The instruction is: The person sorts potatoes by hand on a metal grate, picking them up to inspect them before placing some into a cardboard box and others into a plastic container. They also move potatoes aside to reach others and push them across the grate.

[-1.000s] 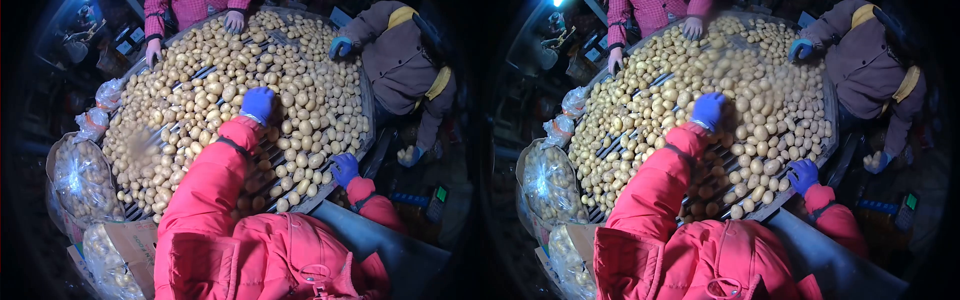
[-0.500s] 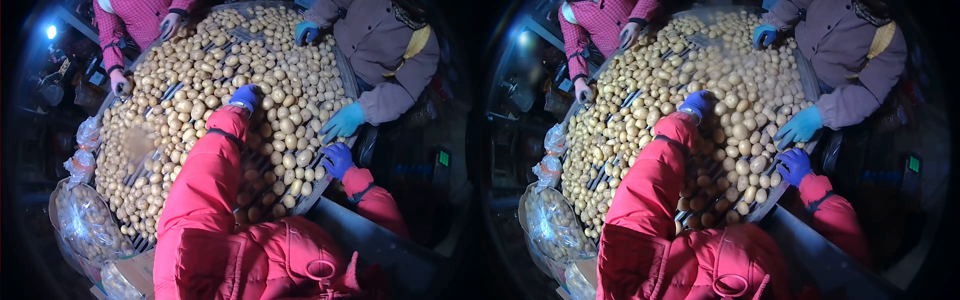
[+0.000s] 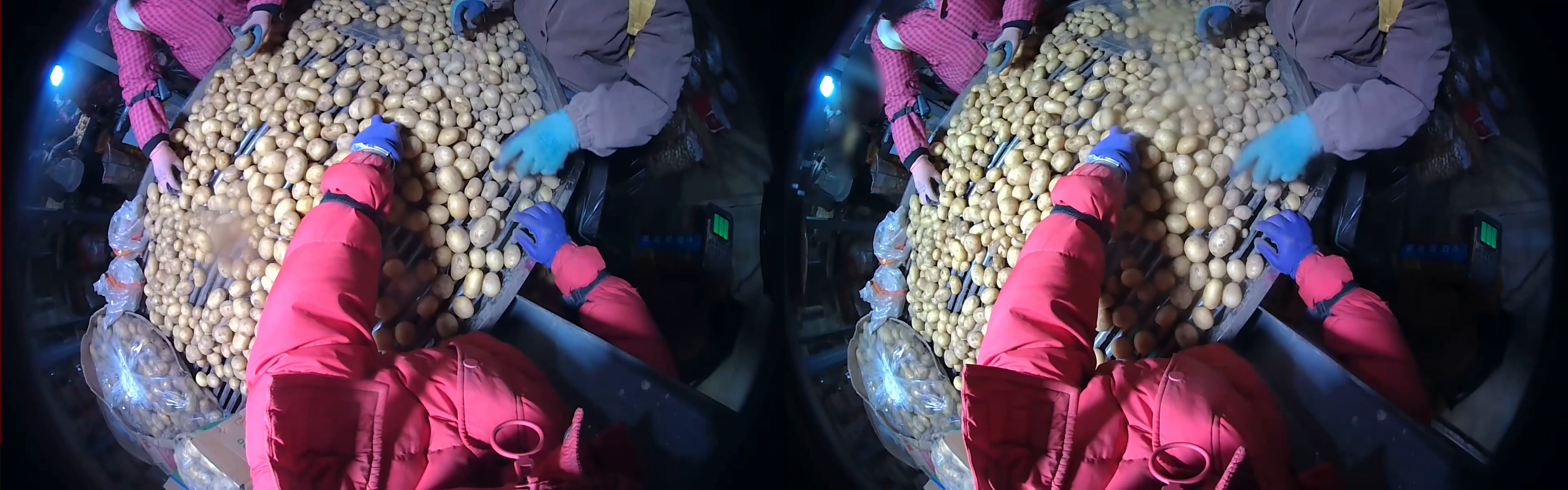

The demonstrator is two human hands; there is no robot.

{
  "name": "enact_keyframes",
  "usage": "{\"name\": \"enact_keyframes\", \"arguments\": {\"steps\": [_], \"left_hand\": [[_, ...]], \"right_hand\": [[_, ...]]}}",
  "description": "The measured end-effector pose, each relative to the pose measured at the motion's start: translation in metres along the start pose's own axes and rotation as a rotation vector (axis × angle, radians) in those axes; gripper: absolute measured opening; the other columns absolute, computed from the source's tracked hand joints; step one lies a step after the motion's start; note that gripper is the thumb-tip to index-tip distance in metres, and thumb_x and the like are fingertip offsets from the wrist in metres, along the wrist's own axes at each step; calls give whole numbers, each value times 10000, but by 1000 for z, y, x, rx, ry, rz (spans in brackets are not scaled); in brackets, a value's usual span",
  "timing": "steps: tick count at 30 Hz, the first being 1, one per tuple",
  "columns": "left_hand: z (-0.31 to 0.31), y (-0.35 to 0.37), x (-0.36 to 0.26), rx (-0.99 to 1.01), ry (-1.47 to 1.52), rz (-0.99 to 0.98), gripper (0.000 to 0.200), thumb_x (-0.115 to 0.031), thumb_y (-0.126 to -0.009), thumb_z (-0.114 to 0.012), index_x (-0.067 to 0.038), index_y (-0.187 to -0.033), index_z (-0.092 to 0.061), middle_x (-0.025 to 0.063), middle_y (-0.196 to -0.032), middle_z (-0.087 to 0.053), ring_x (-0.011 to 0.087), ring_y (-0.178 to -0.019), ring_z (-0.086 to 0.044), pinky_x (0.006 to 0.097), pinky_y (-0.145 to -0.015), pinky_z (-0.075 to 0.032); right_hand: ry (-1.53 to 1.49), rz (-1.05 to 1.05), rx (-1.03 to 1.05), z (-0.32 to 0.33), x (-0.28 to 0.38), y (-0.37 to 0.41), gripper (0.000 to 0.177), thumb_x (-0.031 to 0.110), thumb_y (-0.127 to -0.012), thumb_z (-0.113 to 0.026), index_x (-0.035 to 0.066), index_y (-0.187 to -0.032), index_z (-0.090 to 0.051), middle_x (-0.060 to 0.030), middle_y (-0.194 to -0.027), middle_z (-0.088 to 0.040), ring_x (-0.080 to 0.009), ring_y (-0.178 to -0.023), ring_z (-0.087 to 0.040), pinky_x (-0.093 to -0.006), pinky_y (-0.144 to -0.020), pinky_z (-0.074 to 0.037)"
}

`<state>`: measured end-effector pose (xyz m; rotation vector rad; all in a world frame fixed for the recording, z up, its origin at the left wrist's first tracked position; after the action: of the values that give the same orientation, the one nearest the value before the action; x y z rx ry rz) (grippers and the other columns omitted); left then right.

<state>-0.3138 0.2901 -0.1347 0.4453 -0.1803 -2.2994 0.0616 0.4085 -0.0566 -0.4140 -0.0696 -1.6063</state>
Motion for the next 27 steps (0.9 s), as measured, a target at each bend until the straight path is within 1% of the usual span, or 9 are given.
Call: {"name": "enact_keyframes", "arguments": {"steps": [2,10,14,18,22,23,24,26,27], "left_hand": [[-2,-2,1,0,-22,-25,457,-381,-984,-503,-108,-1342,-582,232,-1339,-607,390,-1229,-605,486,-1003,-510],[17,38,-32,95,-116,-251,369,-295,-967,-528,-105,-1256,-654,175,-1209,-696,380,-1130,-666,482,-928,-555],[12,51,-35,-102,-121,-32,295,-234,-990,-493,-122,-1143,-719,117,-1148,-728,318,-1051,-707,466,-814,-581],[12,62,-43,-231,-231,-51,238,-211,-942,-541,-142,-1022,-754,85,-1010,-750,310,-912,-728,452,-715,-571],[48,97,-38,-123,121,23,310,-296,-883,-633,-89,-1094,-724,161,-996,-745,372,-953,-716,487,-811,-567],[59,112,-32,-85,353,-65,427,-356,-859,-707,-47,-1153,-697,175,-973,-743,346,-929,-723,467,-829,-557],[80,142,-29,-108,627,-31,441,-336,-865,-740,-3,-1149,-686,150,-945,-744,284,-927,-724,429,-826,-554],[80,176,-4,123,1113,-25,408,-262,-894,-727,10,-1189,-656,110,-1019,-734,263,-966,-712,390,-866,-557],[84,199,13,128,1424,-23,409,-235,-917,-702,-9,-1249,-627,108,-1100,-704,279,-1045,-689,385,-903,-555]], "right_hand": [[-1,3,-6,-1,-2,1,305,260,-798,-749,147,-1076,-693,-45,-917,-615,-300,-886,-567,-448,-771,-460],[2,-3,12,0,0,-1,302,258,-798,-749,147,-1072,-690,-48,-918,-615,-301,-892,-565,-447,-769,-456],[2,2,11,1,0,-2,299,258,-802,-747,135,-1067,-687,-59,-918,-614,-309,-898,-563,-455,-772,-453],[8,15,5,0,0,0,295,259,-803,-747,118,-1053,-681,-73,-919,-615,-317,-901,-562,-460,-772,-450],[-10,73,-53,0,3,1,287,232,-803,-749,89,-1041,-673,-88,-921,-623,-331,-889,-565,-473,-777,-452],[-6,83,-48,-1,4,1,283,218,-809,-743,78,-1045,-673,-93,-912,-624,-335,-880,-566,-475,-781,-453],[-7,93,-48,-1,6,1,282,215,-811,-739,77,-1048,-673,-95,-910,-623,-336,-880,-565,-475,-781,-453],[-3,106,-51,1,10,-1,280,209,-816,-732,77,-1056,-674,-97,-905,-621,-339,-880,-564,-474,-781,-452],[-17,99,-32,2,11,-1,280,200,-820,-723,75,-1066,-674,-104,-909,-619,-345,-886,-563,-474,-788,-451]]}}
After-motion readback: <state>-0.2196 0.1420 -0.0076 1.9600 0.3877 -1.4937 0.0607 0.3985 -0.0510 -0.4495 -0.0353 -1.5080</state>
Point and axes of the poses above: each hand's wrist, its own y-axis away from the middle knuckle, its own z-axis out of the back of the hand, x = y × z, the point moved 7 cm from there along -y, towards the middle knuckle
